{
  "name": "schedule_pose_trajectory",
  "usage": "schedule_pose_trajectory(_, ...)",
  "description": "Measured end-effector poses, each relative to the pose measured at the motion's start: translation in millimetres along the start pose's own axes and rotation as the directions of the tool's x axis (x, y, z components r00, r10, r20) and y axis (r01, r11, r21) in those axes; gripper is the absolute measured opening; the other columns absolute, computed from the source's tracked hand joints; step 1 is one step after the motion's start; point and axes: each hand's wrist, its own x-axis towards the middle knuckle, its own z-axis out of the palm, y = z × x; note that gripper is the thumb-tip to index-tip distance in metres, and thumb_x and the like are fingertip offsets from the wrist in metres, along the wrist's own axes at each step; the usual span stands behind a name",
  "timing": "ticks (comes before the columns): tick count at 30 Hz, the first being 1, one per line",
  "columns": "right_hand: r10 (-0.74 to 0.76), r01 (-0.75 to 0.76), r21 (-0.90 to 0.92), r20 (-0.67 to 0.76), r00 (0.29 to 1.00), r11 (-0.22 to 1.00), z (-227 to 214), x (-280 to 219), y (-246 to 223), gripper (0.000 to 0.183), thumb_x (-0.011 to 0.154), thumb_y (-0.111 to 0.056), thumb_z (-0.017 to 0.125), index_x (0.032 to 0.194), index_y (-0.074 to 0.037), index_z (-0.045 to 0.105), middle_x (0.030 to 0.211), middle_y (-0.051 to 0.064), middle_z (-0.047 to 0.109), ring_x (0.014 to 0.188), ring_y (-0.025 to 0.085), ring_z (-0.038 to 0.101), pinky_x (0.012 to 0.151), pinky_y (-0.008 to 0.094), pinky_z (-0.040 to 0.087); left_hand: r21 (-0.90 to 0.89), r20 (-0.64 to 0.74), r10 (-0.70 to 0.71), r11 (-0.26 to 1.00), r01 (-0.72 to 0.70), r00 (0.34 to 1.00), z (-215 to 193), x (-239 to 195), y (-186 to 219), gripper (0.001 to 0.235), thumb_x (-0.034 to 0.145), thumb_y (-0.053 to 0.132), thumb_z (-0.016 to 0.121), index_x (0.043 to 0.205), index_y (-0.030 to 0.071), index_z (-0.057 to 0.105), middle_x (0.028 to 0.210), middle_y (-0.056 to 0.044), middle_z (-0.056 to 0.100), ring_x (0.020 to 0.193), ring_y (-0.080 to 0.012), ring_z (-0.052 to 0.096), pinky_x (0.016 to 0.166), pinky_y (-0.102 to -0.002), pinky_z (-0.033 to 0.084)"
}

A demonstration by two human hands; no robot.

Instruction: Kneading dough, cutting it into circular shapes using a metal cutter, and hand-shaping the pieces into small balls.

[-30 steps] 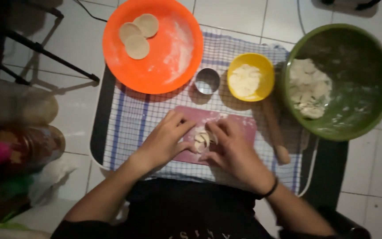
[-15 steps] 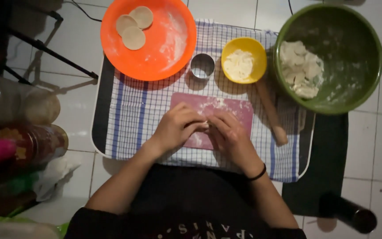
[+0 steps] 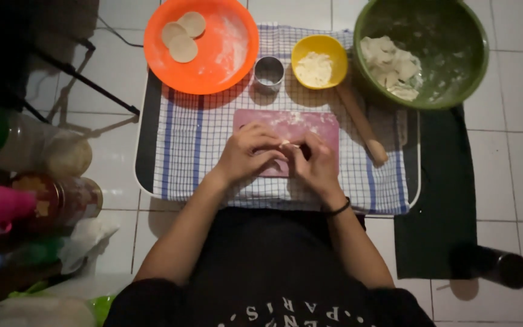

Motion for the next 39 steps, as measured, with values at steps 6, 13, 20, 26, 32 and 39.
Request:
schedule_pose_trajectory(6,0.058,-0.059,0.056,0.015,0.998,0.997,-5,9,-19,0.012,0.087,-0.015,0.084,0.096,-0.009,0.079,0.087,0.011,0.077,0.087,0.034,0.075,0.083,0.043,0.058,0.108,-0.038,0.036,0.994,-0.032,0.999,1,1,8,0.013,0.082,0.011,0.086,0.091,0.007,0.078,0.088,-0.008,0.076,0.087,-0.0319,0.071,0.082,-0.04,0.058)
schedule_pose_trajectory(13,0.188,-0.2,0.259,0.07,0.98,0.945,-15,9,-27,0.023,0.097,-0.004,0.065,0.115,-0.011,0.078,0.099,0.012,0.079,0.091,0.028,0.077,0.087,0.042,0.06,0.128,-0.037,0.018,0.992,-0.013,0.999,2,1,6,0.008,0.085,0.008,0.084,0.089,0.011,0.078,0.086,-0.002,0.076,0.088,-0.0261,0.072,0.082,-0.036,0.058)
schedule_pose_trajectory(20,0.222,-0.228,0.191,0.051,0.974,0.955,-10,9,-20,0.01,0.087,-0.01,0.082,0.096,-0.013,0.082,0.086,0.009,0.078,0.087,0.028,0.077,0.082,0.039,0.061,0.173,0.01,0.018,0.985,-0.019,1.0,2,0,7,0.016,0.082,0.015,0.086,0.094,0.014,0.076,0.091,-0.003,0.074,0.099,-0.0274,0.07,0.091,-0.039,0.055)
schedule_pose_trajectory(26,-0.008,0.003,0.074,0.057,0.998,0.997,-11,9,-14,0.009,0.085,-0.012,0.084,0.092,-0.009,0.079,0.093,0.008,0.076,0.086,0.032,0.074,0.08,0.041,0.06,0.205,0.032,0.017,0.978,-0.024,0.999,4,2,2,0.021,0.078,0.013,0.088,0.095,0.015,0.075,0.092,-0.002,0.075,0.101,-0.0279,0.069,0.092,-0.041,0.055)
schedule_pose_trajectory(32,-0.121,0.126,-0.04,0.116,0.986,0.991,-12,13,-9,0.009,0.082,-0.003,0.081,0.087,-0.008,0.076,0.083,0.01,0.065,0.079,0.035,0.069,0.074,0.042,0.057,0.174,0.077,0.028,0.984,-0.042,0.997,1,1,5,0.013,0.08,0.012,0.086,0.089,0.013,0.076,0.093,-0.003,0.076,0.101,-0.0271,0.069,0.091,-0.039,0.055)
schedule_pose_trajectory(39,-0.249,0.261,-0.017,0.251,0.935,0.965,-19,26,4,0.013,0.078,-0.008,0.078,0.078,-0.011,0.065,0.078,0.007,0.056,0.078,0.033,0.064,0.073,0.04,0.054,0.152,0.122,-0.01,0.988,-0.008,0.992,4,1,-2,0.023,0.079,0.018,0.088,0.098,0.01,0.077,0.097,-0.006,0.076,0.107,-0.03,0.068,0.094,-0.042,0.054)
